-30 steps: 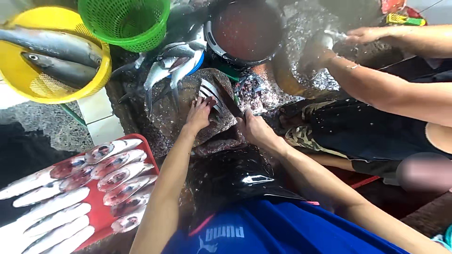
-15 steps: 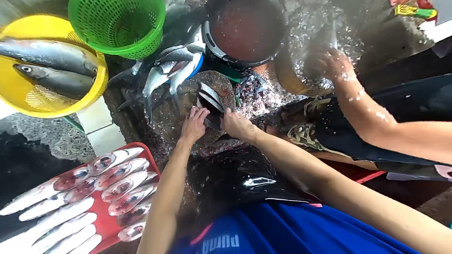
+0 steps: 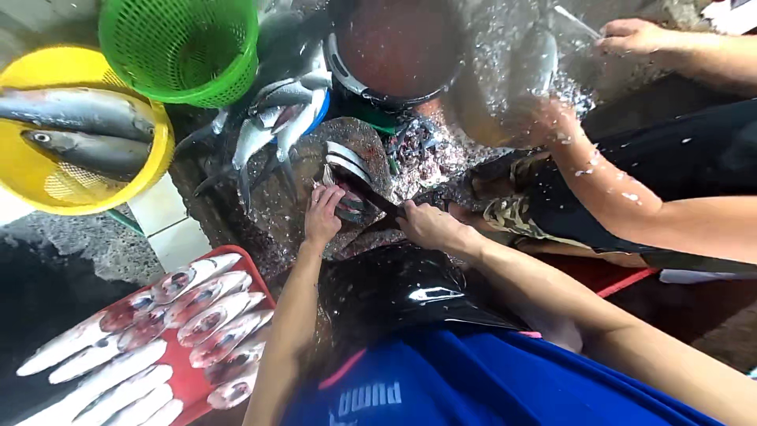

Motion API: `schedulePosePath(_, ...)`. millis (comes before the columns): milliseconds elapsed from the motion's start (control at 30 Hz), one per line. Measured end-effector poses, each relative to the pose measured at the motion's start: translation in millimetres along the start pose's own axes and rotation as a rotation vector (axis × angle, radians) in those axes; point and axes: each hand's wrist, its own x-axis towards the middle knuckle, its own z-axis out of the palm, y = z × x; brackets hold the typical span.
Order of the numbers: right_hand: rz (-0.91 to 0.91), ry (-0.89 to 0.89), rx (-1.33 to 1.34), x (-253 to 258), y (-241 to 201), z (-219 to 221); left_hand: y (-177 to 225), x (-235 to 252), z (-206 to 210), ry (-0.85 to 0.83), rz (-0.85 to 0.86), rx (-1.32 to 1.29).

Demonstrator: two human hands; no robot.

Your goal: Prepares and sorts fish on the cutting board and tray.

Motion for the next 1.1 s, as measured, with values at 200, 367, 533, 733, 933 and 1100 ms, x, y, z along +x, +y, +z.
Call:
schedulePosePath(200, -0.172, 0.313, 0.048, 29, -45, -7, 7, 2, -6, -0.061, -0.040, 0.049)
schedulePosePath(367, -0.136, 0.146, -0.038, 69, -66, -14, 7, -1, -7, -0.021, -0.011, 0.010)
schedulePosePath(533, -0.128, 0.193, 0.022, 38, -38, -21, 14, 2, -7, -0.065, -0.071, 0.088)
schedulePosePath(733, -0.066, 0.319, 0.141, 23, -4, -6, 31, 37, -20, -0.404, 0.003, 0.195)
schedulePosePath(933, -0.047, 0.274, 0.106, 9, 4, -5, 22, 16, -22, -0.333, 0.112, 0.207)
schedulePosePath(1100, -0.044, 0.280, 0.120, 4, 1, 3, 20, 15, -22, -0.234, 0.012, 0.106)
